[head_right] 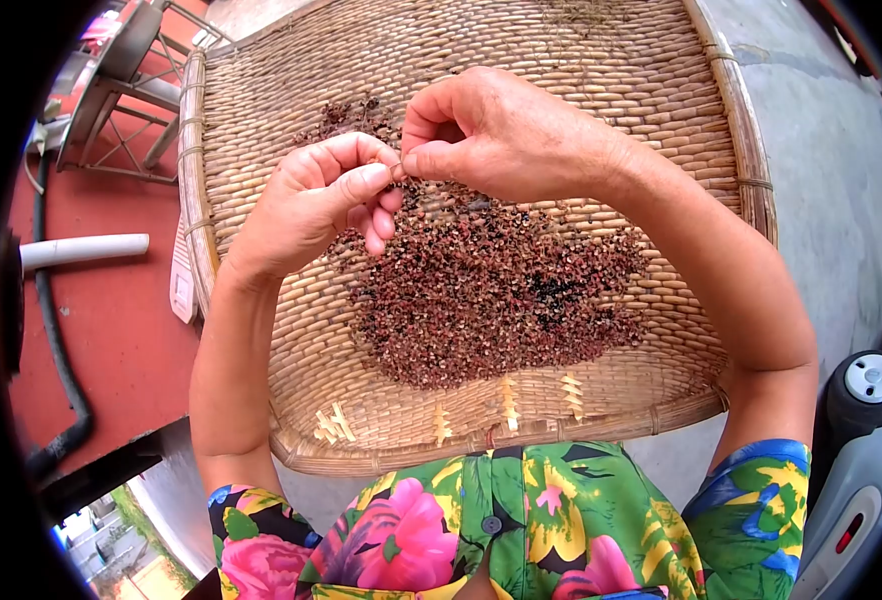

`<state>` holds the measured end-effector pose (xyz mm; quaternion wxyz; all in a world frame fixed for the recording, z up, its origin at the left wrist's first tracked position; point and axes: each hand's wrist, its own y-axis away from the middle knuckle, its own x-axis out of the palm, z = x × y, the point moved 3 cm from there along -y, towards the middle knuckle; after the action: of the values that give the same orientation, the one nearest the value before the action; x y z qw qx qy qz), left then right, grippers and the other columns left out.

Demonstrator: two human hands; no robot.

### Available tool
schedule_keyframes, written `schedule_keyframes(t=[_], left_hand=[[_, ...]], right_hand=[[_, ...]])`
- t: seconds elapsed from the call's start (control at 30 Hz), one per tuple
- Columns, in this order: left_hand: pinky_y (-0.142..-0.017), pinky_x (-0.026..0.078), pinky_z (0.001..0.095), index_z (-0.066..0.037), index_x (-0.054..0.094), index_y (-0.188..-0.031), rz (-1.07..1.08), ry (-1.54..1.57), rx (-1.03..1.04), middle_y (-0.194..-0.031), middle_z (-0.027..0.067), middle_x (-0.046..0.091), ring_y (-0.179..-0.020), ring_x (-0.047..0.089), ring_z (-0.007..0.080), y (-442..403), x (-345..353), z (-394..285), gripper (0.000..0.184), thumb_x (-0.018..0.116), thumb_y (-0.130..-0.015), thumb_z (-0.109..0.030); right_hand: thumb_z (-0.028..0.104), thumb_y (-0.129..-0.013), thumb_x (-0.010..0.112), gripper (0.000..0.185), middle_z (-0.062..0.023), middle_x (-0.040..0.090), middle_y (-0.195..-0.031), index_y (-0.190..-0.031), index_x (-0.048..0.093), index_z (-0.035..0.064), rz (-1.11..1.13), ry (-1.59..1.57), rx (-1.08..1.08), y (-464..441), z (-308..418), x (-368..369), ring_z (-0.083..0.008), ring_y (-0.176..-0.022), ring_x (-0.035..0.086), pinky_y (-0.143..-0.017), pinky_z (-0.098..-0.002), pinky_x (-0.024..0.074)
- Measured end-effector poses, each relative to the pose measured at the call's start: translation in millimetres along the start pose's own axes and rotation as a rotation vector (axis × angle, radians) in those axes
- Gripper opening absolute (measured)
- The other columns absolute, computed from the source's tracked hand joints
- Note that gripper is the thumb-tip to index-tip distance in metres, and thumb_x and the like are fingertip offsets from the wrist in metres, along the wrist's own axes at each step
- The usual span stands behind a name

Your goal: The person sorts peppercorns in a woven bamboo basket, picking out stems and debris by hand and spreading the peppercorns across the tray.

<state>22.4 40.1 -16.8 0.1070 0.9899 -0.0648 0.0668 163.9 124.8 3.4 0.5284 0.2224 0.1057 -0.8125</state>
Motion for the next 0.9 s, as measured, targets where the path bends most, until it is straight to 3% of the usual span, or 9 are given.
schedule_keyframes(t=[0.07,0.17,0.37,0.5,0.57,0.67,0.8,0.87,0.9], left_hand=[[-0.047,0.047,0.0199,-0.002,0.053,-0.085,0.11,-0.086,-0.115,-0.068,0.0036,0.055,-0.054,0.055,0.009,1.8,-1.8,-2.4,0.018,0.05,-0.087,-0.02],[-0.048,0.048,0.0211,-0.002,0.052,-0.084,0.136,-0.226,-0.146,-0.069,0.0044,0.055,-0.055,0.056,0.01,3.6,-2.4,-4.7,0.02,0.049,-0.088,-0.022],[-0.047,0.047,0.0216,-0.002,0.051,-0.072,0.137,-0.029,-0.086,-0.067,0.0058,0.054,-0.051,0.054,0.0104,3.8,2.7,-0.4,0.026,0.047,-0.089,-0.022],[-0.047,0.047,0.0222,-0.001,0.05,-0.067,0.113,-0.12,-0.117,-0.066,0.0079,0.054,-0.05,0.054,0.0121,3.0,-0.5,0.0,0.034,0.044,-0.089,-0.026],[-0.046,0.046,0.0232,-0.001,0.049,-0.064,0.152,0.055,-0.112,-0.065,0.0093,0.053,-0.049,0.053,0.0139,2.5,1.8,0.1,0.04,0.041,-0.09,-0.03],[-0.045,0.046,0.024,0.0,0.05,-0.066,0.117,-0.039,-0.084,-0.065,0.0105,0.053,-0.048,0.052,0.0151,0.6,-1.3,2.3,0.044,0.037,-0.091,-0.035],[-0.044,0.046,0.0228,0.0,0.051,-0.071,-0.026,-0.03,-0.079,-0.067,0.0095,0.055,-0.05,0.053,0.0132,-0.9,2.3,1.3,0.037,0.042,-0.09,-0.031],[-0.043,0.045,0.02,-0.001,0.053,-0.077,-0.104,-0.032,0.023,-0.067,0.0064,0.055,-0.053,0.054,0.0101,-2.7,6.8,0.9,0.028,0.048,-0.089,-0.026],[-0.043,0.044,0.0178,-0.003,0.054,-0.08,-0.014,-0.121,0.049,-0.066,0.0032,0.055,-0.054,0.054,0.0071,-2.0,4.5,1.2,0.02,0.052,-0.087,-0.022]], right_hand=[[0.014,-0.08,0.057,0.014,0.0034,0.05,-0.065,-0.077,0.054,0.0015,0.049,0.083,0.02,1.5,7.1,-2.1,-0.0035,-0.061,0.042,-0.053,-0.0198,0.0363],[0.016,-0.079,0.058,0.014,0.004,0.05,-0.067,-0.077,0.055,0.0022,0.078,-0.053,0.085,1.8,4.4,-2.8,-0.0034,-0.062,0.042,-0.054,-0.0194,0.0361],[0.015,-0.08,0.057,0.012,0.0048,0.049,-0.066,-0.077,0.054,0.0033,0.129,-0.034,0.065,2.1,5.8,-3.5,-0.0029,-0.061,0.041,-0.053,-0.0187,0.0351],[0.016,-0.079,0.058,0.014,0.0053,0.048,-0.065,-0.076,0.054,0.0034,0.116,-0.073,0.098,1.7,5.4,-7.1,-0.0027,-0.061,0.041,-0.053,-0.0189,0.0346],[0.016,-0.079,0.058,0.014,0.0054,0.048,-0.065,-0.076,0.053,0.0034,0.124,-0.067,0.097,1.7,4.3,-7.0,-0.0028,-0.061,0.041,-0.053,-0.0188,0.0344],[0.02,-0.077,0.058,0.016,0.004,0.048,-0.058,-0.074,0.057,0.0038,0.082,-0.026,0.028,1.6,1.9,-7.9,-0.0045,-0.053,0.041,-0.046,-0.0222,0.034],[0.02,-0.077,0.057,0.016,0.0043,0.047,-0.056,-0.073,0.057,0.0041,0.034,-0.039,0.05,1.2,0.7,-9.6,-0.0043,-0.052,0.041,-0.045,-0.0224,0.0333],[0.019,-0.077,0.057,0.016,0.0043,0.047,-0.056,-0.073,0.057,0.004,0.05,-0.039,0.058,0.5,-0.9,-9.3,-0.0044,-0.052,0.041,-0.045,-0.0225,0.0331],[0.019,-0.077,0.057,0.016,0.0042,0.047,-0.056,-0.073,0.057,0.0036,0.053,-0.008,0.038,0.3,-1.1,-9.0,-0.0046,-0.052,0.041,-0.045,-0.0227,0.033]])
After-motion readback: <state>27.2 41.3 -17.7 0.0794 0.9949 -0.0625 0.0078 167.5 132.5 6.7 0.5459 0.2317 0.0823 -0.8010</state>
